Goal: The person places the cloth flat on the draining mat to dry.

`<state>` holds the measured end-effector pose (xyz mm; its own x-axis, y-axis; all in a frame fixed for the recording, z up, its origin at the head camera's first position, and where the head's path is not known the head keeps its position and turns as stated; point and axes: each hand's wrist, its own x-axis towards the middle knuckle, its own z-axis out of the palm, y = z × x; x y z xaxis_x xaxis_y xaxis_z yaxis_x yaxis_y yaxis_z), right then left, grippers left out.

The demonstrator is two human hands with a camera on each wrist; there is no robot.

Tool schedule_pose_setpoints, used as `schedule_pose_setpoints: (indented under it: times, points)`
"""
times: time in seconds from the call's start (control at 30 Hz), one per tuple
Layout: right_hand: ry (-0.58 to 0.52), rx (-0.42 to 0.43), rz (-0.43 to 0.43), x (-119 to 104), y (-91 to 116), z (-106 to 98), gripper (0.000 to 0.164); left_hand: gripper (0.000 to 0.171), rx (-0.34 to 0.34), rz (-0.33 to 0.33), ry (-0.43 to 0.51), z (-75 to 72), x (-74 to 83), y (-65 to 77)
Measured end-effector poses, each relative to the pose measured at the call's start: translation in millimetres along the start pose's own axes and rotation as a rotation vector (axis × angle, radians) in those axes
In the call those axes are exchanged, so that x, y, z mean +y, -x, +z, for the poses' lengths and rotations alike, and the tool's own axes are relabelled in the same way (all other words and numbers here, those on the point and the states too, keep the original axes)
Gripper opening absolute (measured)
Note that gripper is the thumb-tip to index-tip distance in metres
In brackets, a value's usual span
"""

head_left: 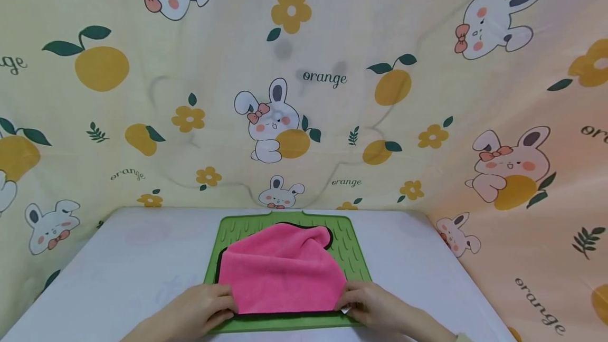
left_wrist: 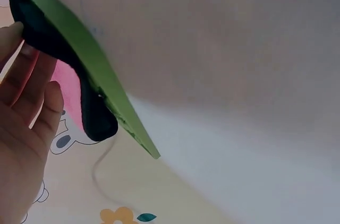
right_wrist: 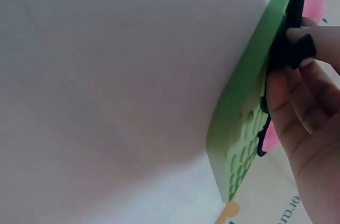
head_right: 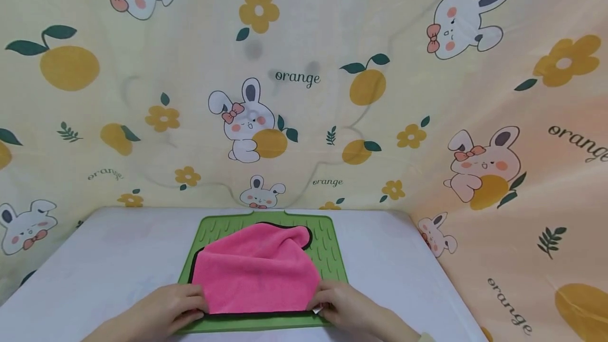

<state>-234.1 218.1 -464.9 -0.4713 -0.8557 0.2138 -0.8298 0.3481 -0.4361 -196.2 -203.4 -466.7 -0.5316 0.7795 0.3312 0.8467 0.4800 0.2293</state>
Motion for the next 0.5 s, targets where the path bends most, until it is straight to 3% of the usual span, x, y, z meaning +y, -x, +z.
schedule_pose_setpoints:
  times: [0.13,0.5]
  points:
    - [-0.03,-0.023,0.019,-0.5,1.8,3.3,0.026,0.003,-0.022,-0.007,0.014,1.3,0.0,2.0]
    - [-0.037,-0.029,0.009,-3.9,4.6,3.8,0.028,0.009,-0.129,-0.13,0.121,1.2,-0.4,2.5]
